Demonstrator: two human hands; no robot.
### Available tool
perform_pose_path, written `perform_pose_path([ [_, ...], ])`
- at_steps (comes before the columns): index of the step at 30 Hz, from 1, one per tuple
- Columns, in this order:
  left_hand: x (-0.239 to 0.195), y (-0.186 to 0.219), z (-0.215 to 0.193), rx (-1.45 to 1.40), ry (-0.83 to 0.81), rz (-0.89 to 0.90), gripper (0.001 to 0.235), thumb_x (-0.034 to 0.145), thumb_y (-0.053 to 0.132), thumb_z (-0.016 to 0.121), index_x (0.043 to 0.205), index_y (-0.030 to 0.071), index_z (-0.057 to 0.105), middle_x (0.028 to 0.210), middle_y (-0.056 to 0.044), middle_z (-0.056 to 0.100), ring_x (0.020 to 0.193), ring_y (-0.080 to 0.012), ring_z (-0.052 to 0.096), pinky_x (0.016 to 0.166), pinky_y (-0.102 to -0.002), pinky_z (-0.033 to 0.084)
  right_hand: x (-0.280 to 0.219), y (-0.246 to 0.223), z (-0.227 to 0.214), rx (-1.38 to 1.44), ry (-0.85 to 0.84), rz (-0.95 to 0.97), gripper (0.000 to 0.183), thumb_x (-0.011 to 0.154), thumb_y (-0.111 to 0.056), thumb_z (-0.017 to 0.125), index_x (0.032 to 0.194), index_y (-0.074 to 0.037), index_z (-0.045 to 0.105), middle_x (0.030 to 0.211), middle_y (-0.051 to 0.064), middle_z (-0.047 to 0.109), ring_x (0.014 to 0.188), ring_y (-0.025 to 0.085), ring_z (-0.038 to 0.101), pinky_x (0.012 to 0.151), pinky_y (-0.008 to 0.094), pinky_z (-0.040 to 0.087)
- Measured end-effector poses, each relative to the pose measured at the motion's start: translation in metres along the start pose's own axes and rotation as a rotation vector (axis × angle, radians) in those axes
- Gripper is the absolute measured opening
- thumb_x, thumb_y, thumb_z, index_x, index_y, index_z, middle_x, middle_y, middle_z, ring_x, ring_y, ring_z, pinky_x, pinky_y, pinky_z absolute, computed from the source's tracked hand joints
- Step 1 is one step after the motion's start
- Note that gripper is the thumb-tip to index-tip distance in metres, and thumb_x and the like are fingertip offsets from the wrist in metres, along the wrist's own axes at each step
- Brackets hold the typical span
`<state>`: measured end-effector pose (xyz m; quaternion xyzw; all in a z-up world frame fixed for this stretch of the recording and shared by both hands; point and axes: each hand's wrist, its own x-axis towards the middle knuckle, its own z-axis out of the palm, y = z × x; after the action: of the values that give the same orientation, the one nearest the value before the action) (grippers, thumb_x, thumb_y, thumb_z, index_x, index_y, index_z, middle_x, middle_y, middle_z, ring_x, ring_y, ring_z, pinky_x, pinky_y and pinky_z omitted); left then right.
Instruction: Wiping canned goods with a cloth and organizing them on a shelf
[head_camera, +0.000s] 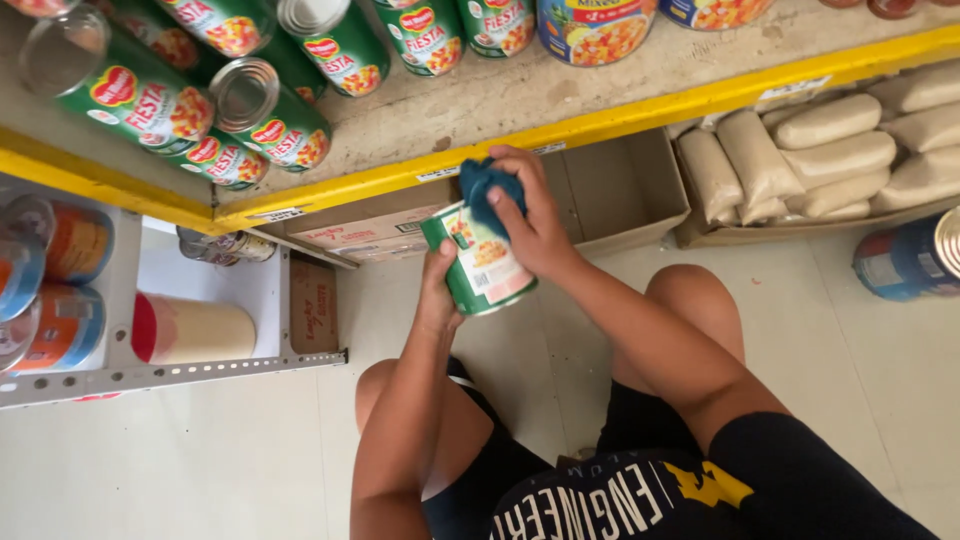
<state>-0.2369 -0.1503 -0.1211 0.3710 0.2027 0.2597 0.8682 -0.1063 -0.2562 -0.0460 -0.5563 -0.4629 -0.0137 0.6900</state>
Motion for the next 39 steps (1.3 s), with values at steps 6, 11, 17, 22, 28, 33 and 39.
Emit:
perform_pose_path([
  [6, 0.017, 0.002, -0.011, -0.031, 0.136, -0.018, 0.059, 0.083, 0.044, 0.077, 0.12, 0.0, 0.063, 0.104, -0.026, 0.074, 0.087, -0.0356, 0.077, 0.075, -0.051, 0.066, -0.038, 0.043, 0.014, 0.086, 0.073, 0.488, 0.025, 0.113, -0.033, 0.042, 0.13, -0.018, 0.054, 0.091, 0.009, 0.057, 0.083, 0.026, 0.056, 0.073, 0.039, 0.046],
  [11, 0.021, 0.025, -0.003, -0.066, 0.242, 0.012, 0.061, 0.082, 0.045, 0.078, 0.117, -0.002, 0.063, 0.101, -0.024, 0.074, 0.082, -0.0332, 0.077, 0.073, -0.051, 0.066, -0.036, -0.023, 0.007, -0.08, -0.111, 0.02, 0.029, 0.103, -0.021, 0.06, 0.127, -0.004, 0.057, 0.147, 0.022, 0.048, 0.135, 0.043, 0.05, 0.115, 0.052, 0.037],
  [17, 0.008, 0.009, -0.01, 0.032, 0.158, -0.104, 0.06, 0.079, 0.044, 0.08, 0.119, 0.002, 0.066, 0.104, -0.025, 0.075, 0.087, -0.0375, 0.077, 0.077, -0.055, 0.064, -0.02, 0.005, 0.002, 0.037, -0.127, 0.142, 0.033, 0.1, -0.013, 0.069, 0.128, -0.009, 0.054, 0.159, 0.024, 0.032, 0.148, 0.049, 0.031, 0.122, 0.058, 0.022],
  [22, 0.0, 0.005, 0.001, -0.031, 0.137, -0.133, 0.059, 0.08, 0.043, 0.079, 0.119, 0.001, 0.065, 0.104, -0.027, 0.074, 0.087, -0.0381, 0.076, 0.076, -0.054, 0.064, -0.068, 0.091, 0.02, 0.386, 0.199, 0.815, 0.039, 0.108, -0.036, 0.055, 0.133, -0.007, 0.058, 0.125, 0.016, 0.056, 0.116, 0.026, 0.053, 0.103, 0.041, 0.042],
  [28, 0.013, -0.002, -0.018, 0.226, 0.07, 0.034, 0.065, 0.082, 0.044, 0.078, 0.127, -0.001, 0.062, 0.098, -0.022, 0.073, 0.081, -0.0305, 0.076, 0.068, -0.047, 0.066, -0.09, 0.136, 0.027, 0.8, 0.331, 1.296, 0.049, 0.1, -0.04, 0.063, 0.127, 0.001, 0.067, 0.127, 0.026, 0.065, 0.114, 0.034, 0.065, 0.103, 0.049, 0.05],
  [33, -0.002, 0.041, 0.007, 0.986, 0.115, 0.341, 0.064, 0.098, 0.039, 0.069, 0.146, 0.0, 0.052, 0.101, -0.023, 0.069, 0.084, -0.0298, 0.068, 0.064, -0.037, 0.058, -0.083, 0.137, 0.027, 1.083, 0.315, 1.498, 0.046, 0.098, -0.037, 0.062, 0.121, 0.001, 0.07, 0.12, 0.029, 0.071, 0.109, 0.041, 0.072, 0.101, 0.055, 0.053],
  [39, 0.008, 0.028, -0.021, 0.639, 0.156, -0.029, 0.101, 0.1, 0.064, 0.056, 0.157, -0.012, 0.021, 0.142, -0.039, 0.047, 0.127, -0.0498, 0.055, 0.093, -0.066, 0.052, -0.045, 0.048, 0.03, 0.493, 0.304, 1.02, 0.022, 0.101, -0.034, 0.067, 0.113, -0.017, 0.072, 0.091, 0.002, 0.064, 0.083, 0.016, 0.062, 0.074, 0.031, 0.053],
])
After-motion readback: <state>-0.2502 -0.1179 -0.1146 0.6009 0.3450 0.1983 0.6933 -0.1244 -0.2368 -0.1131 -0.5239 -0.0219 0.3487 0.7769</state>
